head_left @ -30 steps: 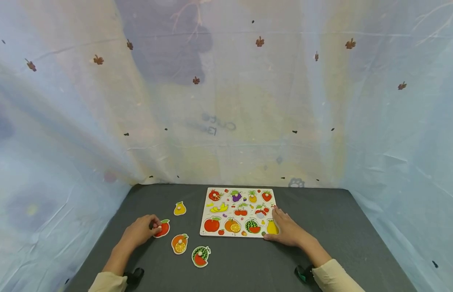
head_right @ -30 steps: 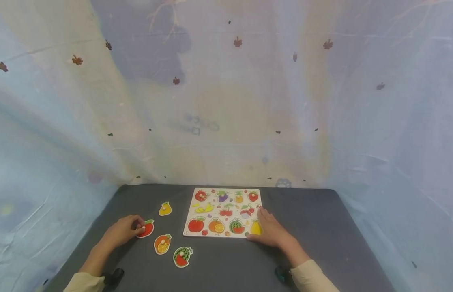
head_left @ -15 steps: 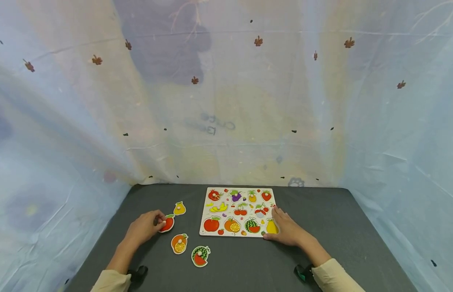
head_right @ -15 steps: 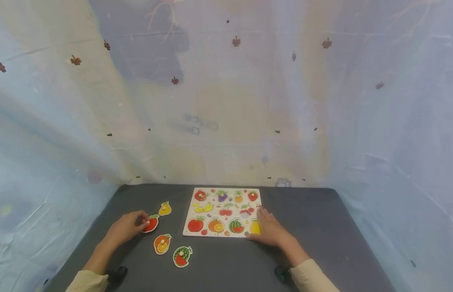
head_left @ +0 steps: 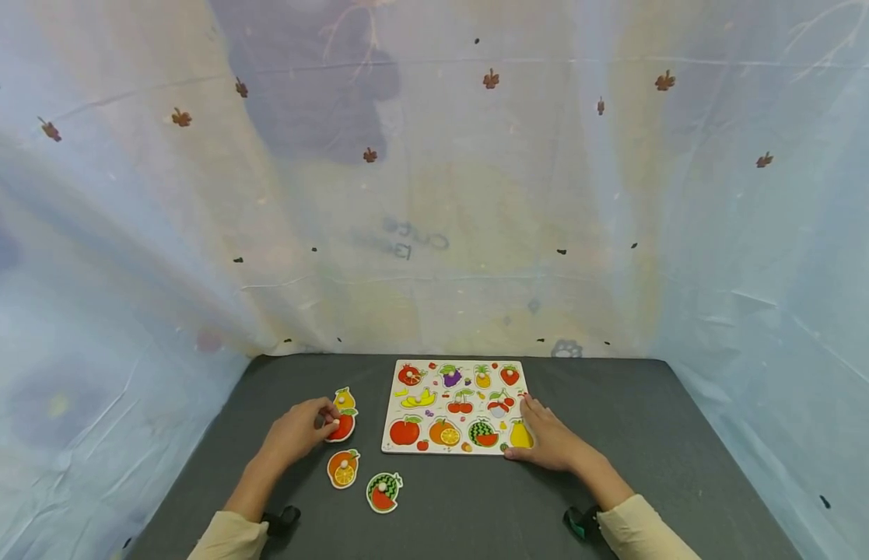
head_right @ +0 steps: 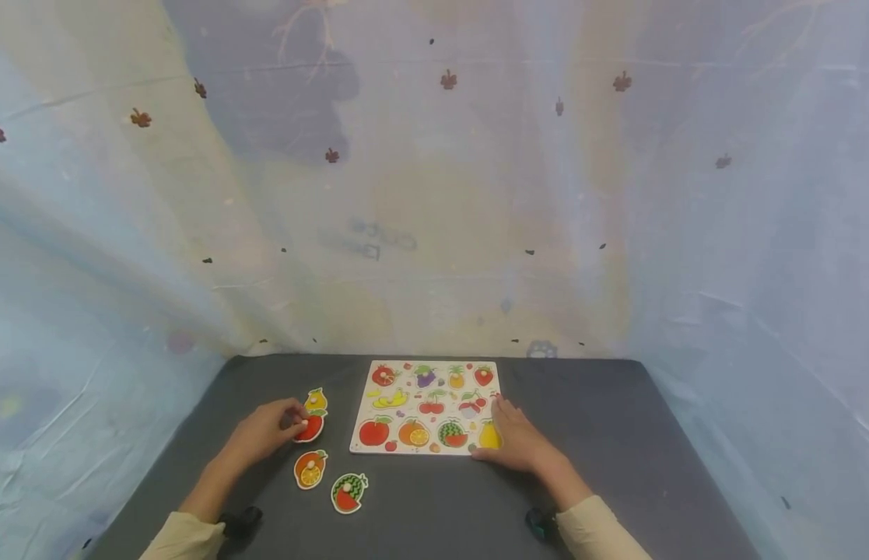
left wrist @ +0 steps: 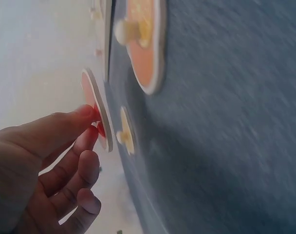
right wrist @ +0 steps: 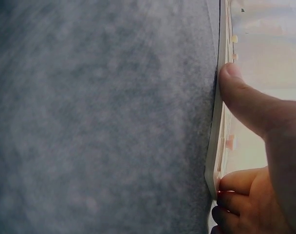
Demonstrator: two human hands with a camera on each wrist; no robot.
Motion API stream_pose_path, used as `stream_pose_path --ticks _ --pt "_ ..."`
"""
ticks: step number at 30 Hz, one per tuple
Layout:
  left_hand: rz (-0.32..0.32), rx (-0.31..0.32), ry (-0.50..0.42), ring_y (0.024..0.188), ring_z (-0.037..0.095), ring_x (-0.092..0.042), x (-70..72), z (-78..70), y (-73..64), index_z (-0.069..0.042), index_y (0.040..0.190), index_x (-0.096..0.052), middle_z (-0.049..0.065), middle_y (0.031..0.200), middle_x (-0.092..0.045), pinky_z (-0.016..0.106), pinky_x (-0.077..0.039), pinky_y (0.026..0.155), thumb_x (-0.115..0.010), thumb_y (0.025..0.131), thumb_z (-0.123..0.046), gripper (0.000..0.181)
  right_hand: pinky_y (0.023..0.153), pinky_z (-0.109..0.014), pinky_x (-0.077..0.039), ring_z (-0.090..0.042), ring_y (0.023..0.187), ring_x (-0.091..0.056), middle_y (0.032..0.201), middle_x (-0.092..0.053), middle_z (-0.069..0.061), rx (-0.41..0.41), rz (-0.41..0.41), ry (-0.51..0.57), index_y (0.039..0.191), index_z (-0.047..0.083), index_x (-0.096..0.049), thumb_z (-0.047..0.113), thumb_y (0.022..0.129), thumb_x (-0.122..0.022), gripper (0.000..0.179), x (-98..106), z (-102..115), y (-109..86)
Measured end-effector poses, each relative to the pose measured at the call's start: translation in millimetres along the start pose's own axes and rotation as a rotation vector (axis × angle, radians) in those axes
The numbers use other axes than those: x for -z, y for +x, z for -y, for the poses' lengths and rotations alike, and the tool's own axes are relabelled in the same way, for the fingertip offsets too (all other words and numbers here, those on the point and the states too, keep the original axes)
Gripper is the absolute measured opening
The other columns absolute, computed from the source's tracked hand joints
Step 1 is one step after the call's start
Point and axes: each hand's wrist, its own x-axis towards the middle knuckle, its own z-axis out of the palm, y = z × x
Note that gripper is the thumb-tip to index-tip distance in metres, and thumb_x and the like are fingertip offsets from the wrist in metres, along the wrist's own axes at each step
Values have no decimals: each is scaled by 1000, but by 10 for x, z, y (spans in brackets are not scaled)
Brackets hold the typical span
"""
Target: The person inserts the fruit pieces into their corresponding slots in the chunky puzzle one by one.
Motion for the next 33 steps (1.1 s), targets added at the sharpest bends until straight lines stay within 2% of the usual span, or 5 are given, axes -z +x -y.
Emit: stream_pose_path --ticks 18,22,33 --pt "45 -71 -24 70 10 -51 -228 -458 142 -26 99 -70 -13 86 -61 35 -45 64 -82 98 -24 12 127 -63 -19 -47 161 -20 173 -19 -31 0 -4 -3 164 -12 -23 58 92 -81 116 -5 -2 6" --pt "49 -115 -29 71 7 -52 -280 -536 173 -26 99 -71 -13 88 -62 34 -46 64 -82 98 -23 12 127 -63 -19 -47 161 -20 173 -19 -31 -12 -4 0 165 -11 -23 57 91 -81 116 -9 -1 8" --pt "81 -155 -19 70 8 -51 -416 -722 247 -27 98 -69 -13 90 -61 31 -45 64 -81 99 -25 13 128 -62 -19 -48 161 -20 173 -19 -32 -9 -5 1 164 -12 -23 56 91 -82 116 -6 19 9"
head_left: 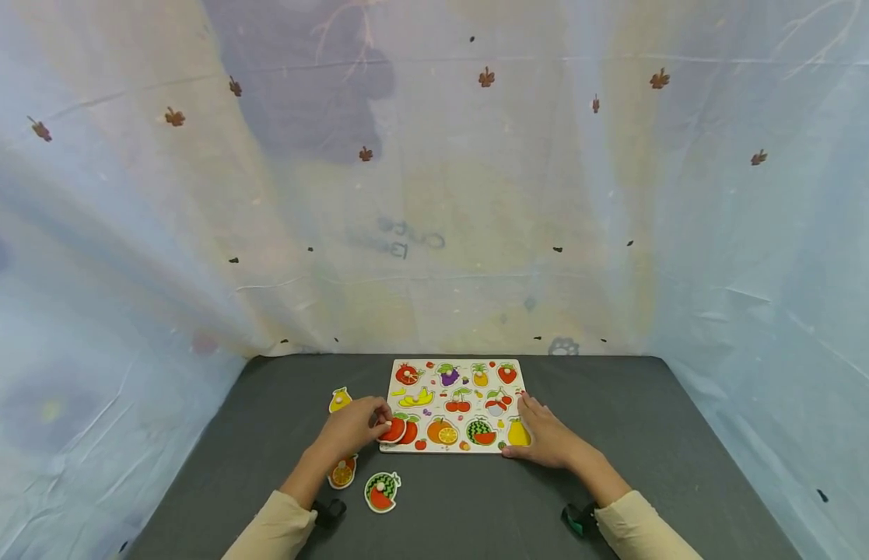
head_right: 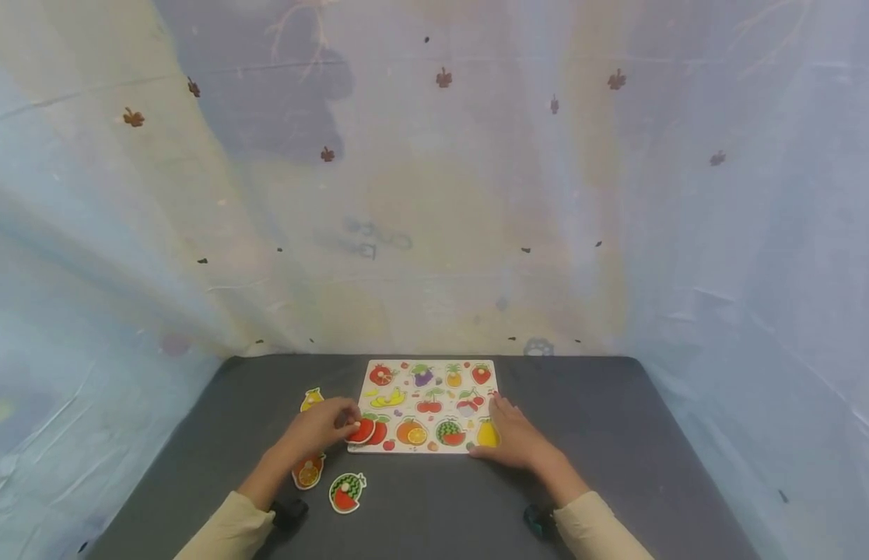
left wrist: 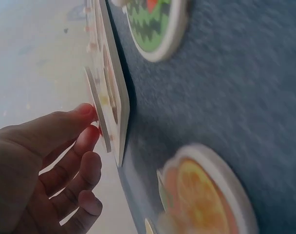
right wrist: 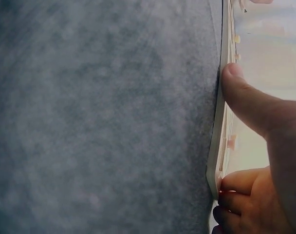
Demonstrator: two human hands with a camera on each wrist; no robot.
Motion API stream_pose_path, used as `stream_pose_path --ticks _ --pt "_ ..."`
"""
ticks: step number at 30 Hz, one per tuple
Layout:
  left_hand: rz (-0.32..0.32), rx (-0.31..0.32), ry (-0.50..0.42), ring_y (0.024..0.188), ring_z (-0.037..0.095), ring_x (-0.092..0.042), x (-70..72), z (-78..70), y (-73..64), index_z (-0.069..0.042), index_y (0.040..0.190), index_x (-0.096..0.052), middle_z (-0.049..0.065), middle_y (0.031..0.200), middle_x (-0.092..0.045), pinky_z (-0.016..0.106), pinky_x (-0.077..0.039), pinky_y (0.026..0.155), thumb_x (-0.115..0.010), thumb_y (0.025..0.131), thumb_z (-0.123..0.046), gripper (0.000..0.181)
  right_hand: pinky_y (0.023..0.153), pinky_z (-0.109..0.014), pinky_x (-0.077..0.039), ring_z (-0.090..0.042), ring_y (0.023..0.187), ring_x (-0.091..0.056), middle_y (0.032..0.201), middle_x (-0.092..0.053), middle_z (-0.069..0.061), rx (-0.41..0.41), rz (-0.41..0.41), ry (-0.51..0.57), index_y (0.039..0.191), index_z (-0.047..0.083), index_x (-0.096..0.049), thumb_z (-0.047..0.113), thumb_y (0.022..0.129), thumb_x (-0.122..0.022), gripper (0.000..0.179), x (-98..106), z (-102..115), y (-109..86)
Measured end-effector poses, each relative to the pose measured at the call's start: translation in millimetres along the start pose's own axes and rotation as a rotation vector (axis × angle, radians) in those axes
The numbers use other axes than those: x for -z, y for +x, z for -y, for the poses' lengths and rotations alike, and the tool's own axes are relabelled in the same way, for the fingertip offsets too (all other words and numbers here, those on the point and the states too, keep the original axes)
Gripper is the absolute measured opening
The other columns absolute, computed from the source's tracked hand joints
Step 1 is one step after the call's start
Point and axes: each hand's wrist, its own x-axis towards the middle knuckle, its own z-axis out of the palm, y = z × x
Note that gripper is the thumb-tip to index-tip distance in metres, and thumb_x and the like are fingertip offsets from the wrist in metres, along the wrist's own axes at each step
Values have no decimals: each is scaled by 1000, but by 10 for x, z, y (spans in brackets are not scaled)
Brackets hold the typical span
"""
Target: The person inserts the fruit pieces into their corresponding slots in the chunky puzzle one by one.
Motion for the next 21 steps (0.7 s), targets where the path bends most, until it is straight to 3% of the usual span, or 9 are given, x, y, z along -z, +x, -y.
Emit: stream_pose_path --ticks 6,13,21 --pt "12 -34 21 68 8 -51 -62 -58 93 -26 96 -68 -12 88 -60 30 -44 61 -82 98 -25 14 127 -63 -19 -48 161 -20 173 -19 -32 8 -1 -1 164 -13 -24 56 91 -82 115 -3 -8 5" --pt "44 -31 44 67 8 -51 -157 -71 190 -25 96 -68 -13 85 -60 30 -44 62 -83 97 -26 15 127 -63 -19 -48 161 -20 173 -20 -31 8 -2 -2 164 -12 -24 56 91 -82 115 -15 -23 6" --pt "41 -27 62 68 8 -50 -198 -56 212 -26 95 -67 -13 85 -59 31 -45 63 -83 97 -27 16 128 -63 -18 -48 161 -20 173 -20 -31 7 -5 2 164 -11 -24 56 91 -82 115 -2 -21 0"
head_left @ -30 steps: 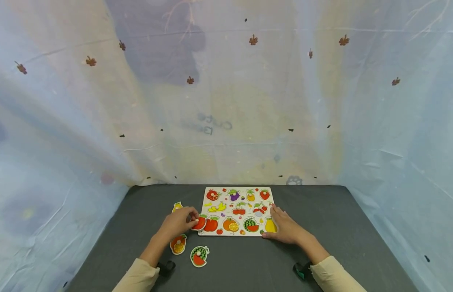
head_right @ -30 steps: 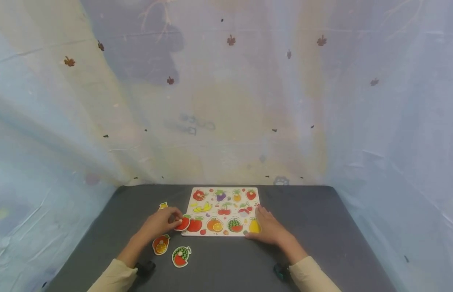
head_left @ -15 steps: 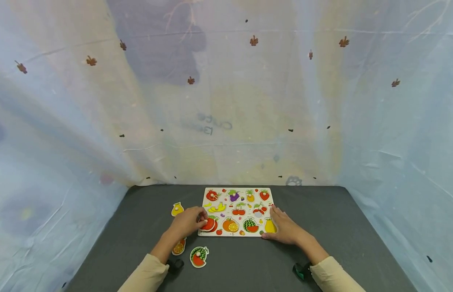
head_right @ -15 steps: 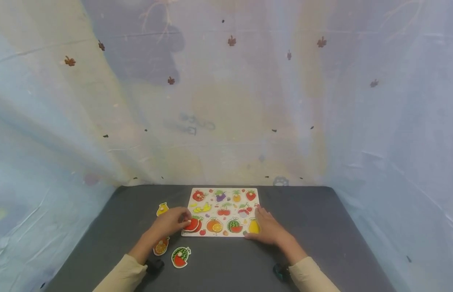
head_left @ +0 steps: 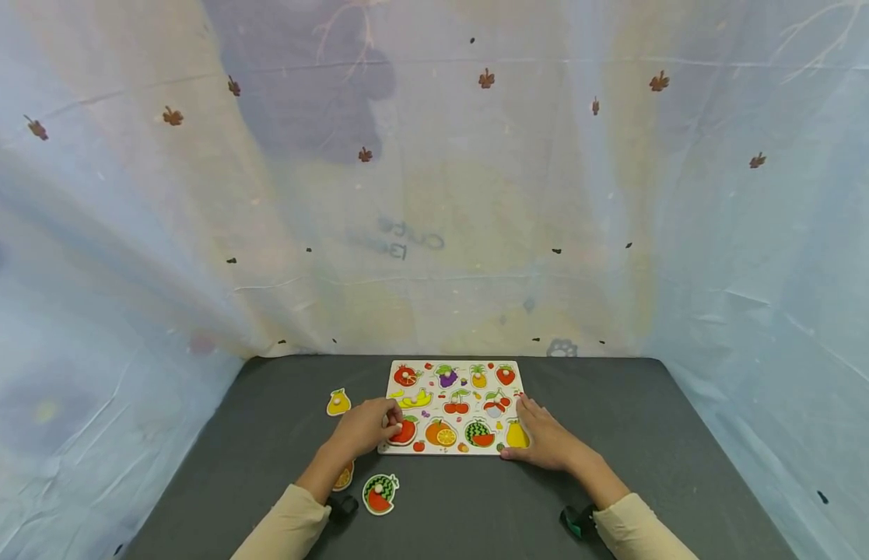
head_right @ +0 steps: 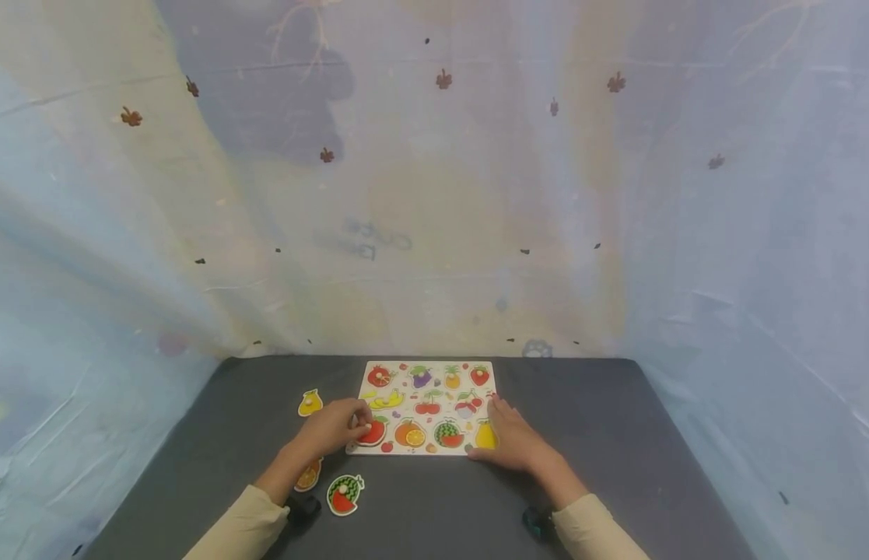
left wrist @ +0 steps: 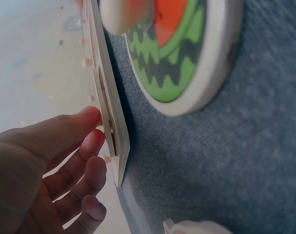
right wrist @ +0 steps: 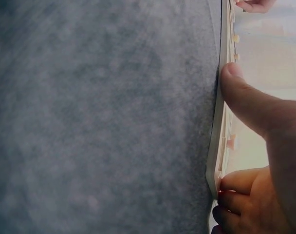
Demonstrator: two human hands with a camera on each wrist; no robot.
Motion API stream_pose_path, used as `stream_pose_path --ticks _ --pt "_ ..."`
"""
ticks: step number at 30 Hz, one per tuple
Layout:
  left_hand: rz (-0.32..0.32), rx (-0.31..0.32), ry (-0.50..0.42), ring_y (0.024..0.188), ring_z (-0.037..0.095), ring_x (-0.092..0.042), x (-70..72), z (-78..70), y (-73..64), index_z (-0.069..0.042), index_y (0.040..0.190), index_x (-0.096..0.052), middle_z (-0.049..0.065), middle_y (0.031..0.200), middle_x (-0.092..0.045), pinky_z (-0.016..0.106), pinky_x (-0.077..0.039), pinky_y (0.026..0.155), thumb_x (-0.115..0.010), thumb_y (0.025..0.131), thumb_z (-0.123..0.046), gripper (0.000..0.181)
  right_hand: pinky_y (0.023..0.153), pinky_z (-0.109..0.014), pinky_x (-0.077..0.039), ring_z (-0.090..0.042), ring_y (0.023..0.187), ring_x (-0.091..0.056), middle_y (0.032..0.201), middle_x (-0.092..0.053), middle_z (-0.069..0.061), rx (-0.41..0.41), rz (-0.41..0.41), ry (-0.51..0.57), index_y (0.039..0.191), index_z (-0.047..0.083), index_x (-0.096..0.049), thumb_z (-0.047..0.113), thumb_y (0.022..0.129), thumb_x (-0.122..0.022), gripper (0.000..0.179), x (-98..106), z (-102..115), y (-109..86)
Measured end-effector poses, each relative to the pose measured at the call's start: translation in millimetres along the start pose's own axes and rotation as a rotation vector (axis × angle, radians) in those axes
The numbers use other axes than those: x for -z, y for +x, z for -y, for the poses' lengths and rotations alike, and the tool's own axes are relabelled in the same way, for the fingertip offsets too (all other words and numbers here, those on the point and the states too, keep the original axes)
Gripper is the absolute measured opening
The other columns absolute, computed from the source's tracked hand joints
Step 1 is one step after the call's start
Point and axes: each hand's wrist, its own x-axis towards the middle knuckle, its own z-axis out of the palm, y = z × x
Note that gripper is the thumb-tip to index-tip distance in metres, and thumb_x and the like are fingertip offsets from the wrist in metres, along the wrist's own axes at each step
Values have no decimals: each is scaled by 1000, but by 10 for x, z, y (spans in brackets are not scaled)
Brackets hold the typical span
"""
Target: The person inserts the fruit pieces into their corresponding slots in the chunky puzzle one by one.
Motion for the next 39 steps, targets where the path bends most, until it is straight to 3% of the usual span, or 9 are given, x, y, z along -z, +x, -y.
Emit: stream_pose_path --ticks 26,39 --pt "-2 6 31 64 7 -49 -2 -61 -30 -23 93 -67 -13 79 -57 30 -43 60 -83 97 -26 17 128 -62 -19 -46 161 -21 173 -21 -31 4 0 -12 164 -12 -25 56 91 -82 116 -16 -17 5" --pt "2 9 -24 64 7 -50 -9 -22 -53 -24 96 -68 -13 81 -58 29 -43 60 -82 98 -27 15 127 -63 -20 -48 161 -22 173 -21 -32 4 -7 -8 164 -12 -24 56 91 -83 116 -14 -11 2"
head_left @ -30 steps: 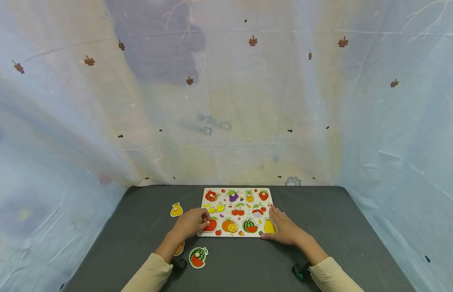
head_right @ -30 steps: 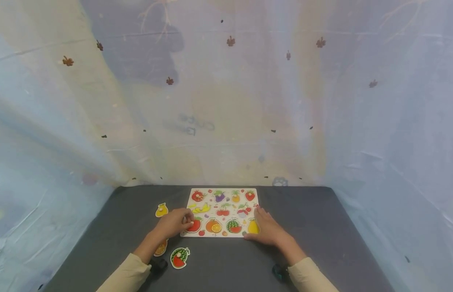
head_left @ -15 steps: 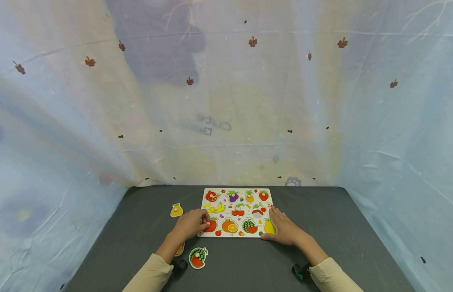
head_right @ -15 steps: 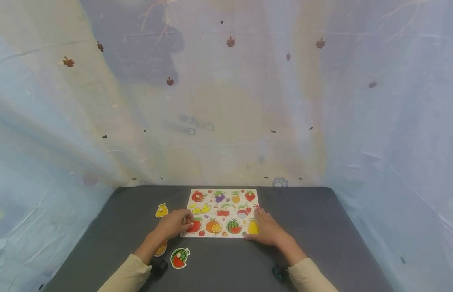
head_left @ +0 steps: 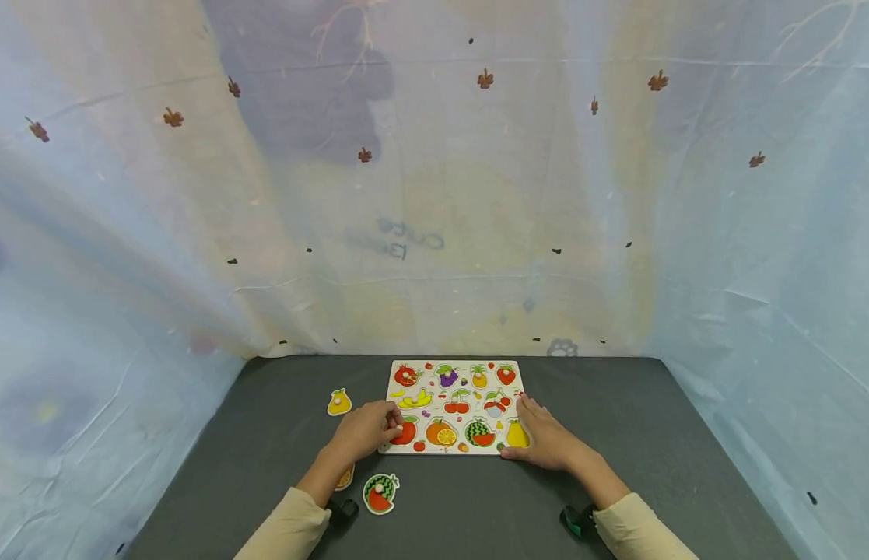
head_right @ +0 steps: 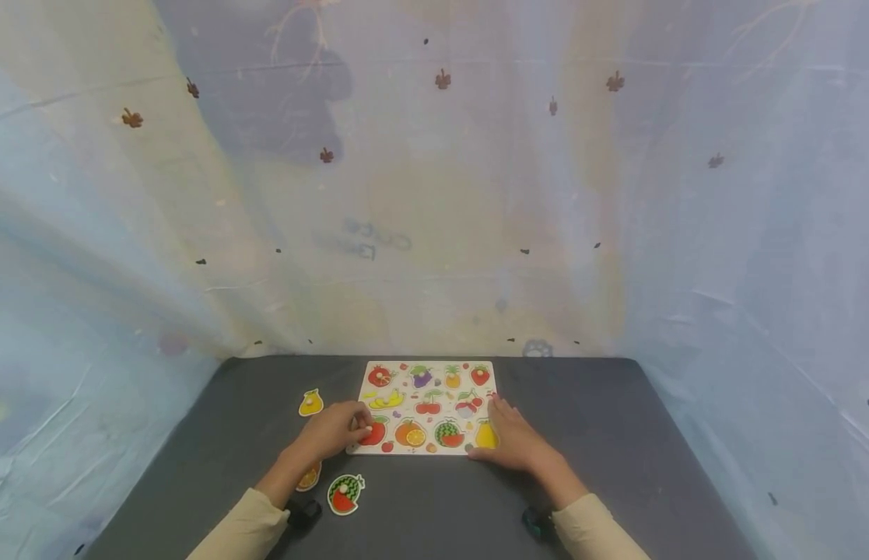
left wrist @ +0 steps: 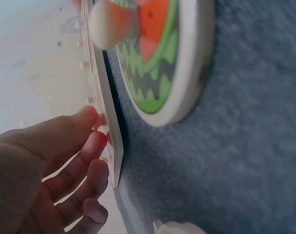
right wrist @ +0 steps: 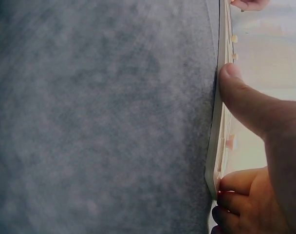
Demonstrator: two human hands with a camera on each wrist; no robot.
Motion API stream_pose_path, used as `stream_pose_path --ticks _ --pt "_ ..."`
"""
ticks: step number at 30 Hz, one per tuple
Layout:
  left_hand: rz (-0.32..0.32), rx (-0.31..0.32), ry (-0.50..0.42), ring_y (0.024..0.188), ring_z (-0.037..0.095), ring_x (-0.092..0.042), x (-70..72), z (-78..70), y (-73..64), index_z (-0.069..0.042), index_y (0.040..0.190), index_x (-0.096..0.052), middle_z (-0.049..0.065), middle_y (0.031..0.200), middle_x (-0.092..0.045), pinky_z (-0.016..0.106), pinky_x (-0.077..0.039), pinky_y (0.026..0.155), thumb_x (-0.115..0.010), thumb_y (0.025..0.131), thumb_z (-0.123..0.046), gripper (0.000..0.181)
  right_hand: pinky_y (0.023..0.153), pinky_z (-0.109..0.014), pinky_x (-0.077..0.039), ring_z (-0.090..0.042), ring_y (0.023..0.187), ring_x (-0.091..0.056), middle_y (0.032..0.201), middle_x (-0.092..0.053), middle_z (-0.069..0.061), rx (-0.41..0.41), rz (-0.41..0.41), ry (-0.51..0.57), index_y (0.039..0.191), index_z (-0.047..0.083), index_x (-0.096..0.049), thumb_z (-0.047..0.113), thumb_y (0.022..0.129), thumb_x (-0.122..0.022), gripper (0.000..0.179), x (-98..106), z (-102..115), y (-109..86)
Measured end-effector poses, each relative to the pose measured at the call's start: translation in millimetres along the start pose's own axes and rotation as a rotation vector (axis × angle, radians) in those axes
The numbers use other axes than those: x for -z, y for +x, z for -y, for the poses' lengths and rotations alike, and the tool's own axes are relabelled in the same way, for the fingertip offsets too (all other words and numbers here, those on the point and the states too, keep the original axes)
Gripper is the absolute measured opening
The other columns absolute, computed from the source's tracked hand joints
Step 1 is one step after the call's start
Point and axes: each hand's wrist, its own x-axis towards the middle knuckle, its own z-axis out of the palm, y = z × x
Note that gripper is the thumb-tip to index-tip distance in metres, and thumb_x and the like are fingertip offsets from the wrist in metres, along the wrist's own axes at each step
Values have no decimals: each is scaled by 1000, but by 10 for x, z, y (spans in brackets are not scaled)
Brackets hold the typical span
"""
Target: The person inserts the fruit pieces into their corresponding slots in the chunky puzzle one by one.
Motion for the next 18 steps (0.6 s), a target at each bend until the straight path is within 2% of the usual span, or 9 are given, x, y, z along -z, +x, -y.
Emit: stream_pose_path --ticks 7,18 --pt "-20 23 -23 68 5 -51 4 83 -70 -26 96 -69 -15 84 -59 31 -44 64 -82 97 -36 16 127 -63 -20 -47 161 -21 173 -20 -31 -2 8 2 164 -12 -24 56 91 -82 116 7 -3 3" --pt "-44 100 -60 74 8 -54 159 202 -257 -29 99 -69 -13 93 -61 37 -46 70 -82 98 -33 14 127 -62 -19 -48 161 -20 172 -20 -33 12 10 2 163 -14 -23 56 93 -81 115 21 8 -14"
